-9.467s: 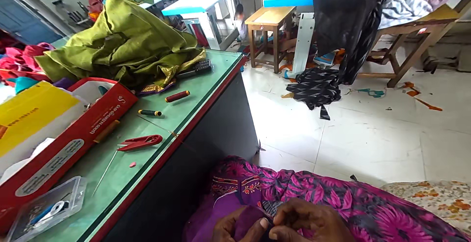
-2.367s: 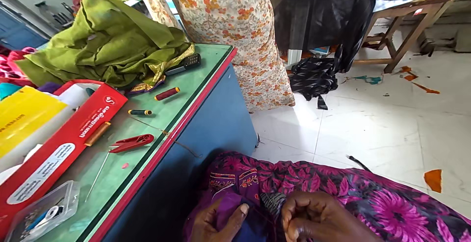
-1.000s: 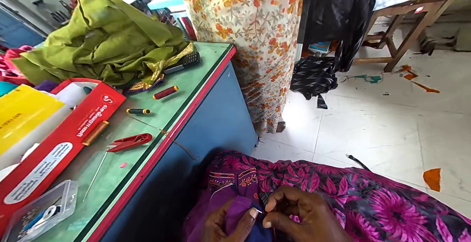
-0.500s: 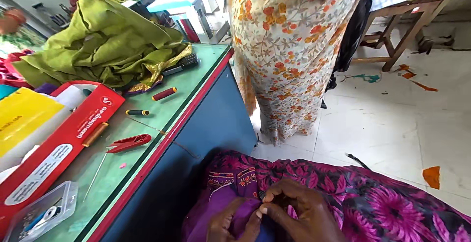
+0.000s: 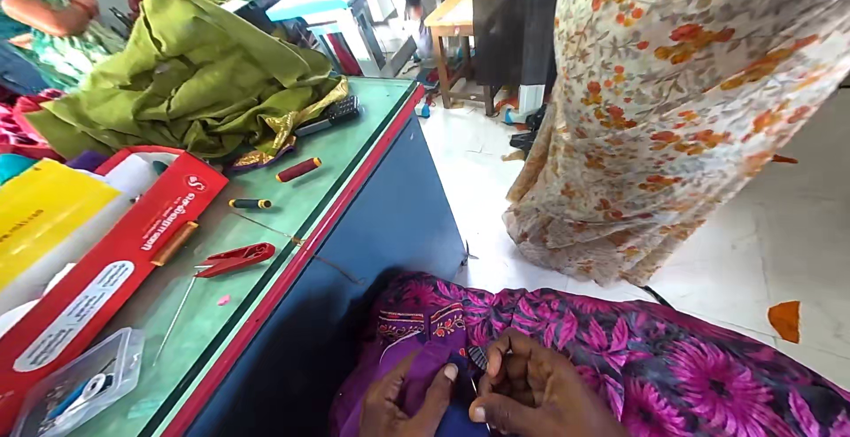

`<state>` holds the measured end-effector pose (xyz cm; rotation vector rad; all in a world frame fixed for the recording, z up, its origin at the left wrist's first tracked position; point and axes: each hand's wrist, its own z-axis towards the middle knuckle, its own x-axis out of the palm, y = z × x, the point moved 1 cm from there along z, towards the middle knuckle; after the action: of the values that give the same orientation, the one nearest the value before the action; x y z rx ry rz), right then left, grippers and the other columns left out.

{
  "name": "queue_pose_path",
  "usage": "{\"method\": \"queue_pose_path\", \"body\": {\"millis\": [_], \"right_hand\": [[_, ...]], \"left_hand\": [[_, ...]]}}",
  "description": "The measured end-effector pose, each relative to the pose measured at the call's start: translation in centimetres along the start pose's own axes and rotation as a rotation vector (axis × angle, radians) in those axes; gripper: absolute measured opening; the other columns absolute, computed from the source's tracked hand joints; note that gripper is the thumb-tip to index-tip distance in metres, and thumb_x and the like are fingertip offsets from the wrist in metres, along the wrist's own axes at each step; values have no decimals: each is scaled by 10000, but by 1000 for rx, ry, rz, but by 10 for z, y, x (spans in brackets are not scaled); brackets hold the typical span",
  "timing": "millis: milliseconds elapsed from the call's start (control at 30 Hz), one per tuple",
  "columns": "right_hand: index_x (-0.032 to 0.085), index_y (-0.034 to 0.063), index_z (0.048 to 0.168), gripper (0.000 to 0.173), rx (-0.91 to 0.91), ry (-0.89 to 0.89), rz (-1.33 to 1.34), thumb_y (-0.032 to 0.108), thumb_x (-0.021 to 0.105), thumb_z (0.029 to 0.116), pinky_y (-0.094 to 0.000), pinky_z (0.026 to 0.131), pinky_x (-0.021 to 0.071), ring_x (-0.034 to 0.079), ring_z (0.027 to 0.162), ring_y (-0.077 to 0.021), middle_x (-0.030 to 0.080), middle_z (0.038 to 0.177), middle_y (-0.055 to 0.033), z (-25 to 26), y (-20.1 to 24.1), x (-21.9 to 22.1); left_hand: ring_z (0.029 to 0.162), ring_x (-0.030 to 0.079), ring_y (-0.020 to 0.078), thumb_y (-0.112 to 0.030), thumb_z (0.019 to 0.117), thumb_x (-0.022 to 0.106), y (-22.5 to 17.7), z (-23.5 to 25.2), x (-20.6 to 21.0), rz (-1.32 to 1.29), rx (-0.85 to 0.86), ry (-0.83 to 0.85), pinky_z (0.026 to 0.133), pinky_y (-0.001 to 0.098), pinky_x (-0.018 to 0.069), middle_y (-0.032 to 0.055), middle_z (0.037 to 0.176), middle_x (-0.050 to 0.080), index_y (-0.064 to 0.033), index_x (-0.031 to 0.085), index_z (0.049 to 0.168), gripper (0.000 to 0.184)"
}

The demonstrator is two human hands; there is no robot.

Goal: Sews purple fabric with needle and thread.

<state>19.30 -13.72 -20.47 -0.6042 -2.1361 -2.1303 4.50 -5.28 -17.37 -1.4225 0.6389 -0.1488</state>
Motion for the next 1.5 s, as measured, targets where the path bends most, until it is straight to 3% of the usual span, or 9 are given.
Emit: {"method": "queue_pose_path", "body": {"millis": [600,933,1500], "right_hand": [[499,98,1052,320,120,-66,-34,65,762,874,-171,616,566,653,656,16,656,823,103,1,4,-1],[559,68,1130,287,23,-53,22,60,724,896,-168,651,573,660,693,26,682,859,114,4,-2,-3],[554,65,1136,316,-33,-52,-9,93,744,886,-163,658,571,665,714,28,684,861,115,5,-7,-4]], "left_hand": [[785,652,-98,23,890,615,0,-3,-1,-15,27,22,756,139,557,-130,820,710,-1,695,928,92],[798,657,-93,28,890,614,1,-3,-2,-29,32,29,763,143,560,-130,829,714,-5,698,933,100],[787,650,-101,25,898,620,1,-4,-3,-37,9,25,754,139,558,-147,826,709,-19,698,936,97]]}}
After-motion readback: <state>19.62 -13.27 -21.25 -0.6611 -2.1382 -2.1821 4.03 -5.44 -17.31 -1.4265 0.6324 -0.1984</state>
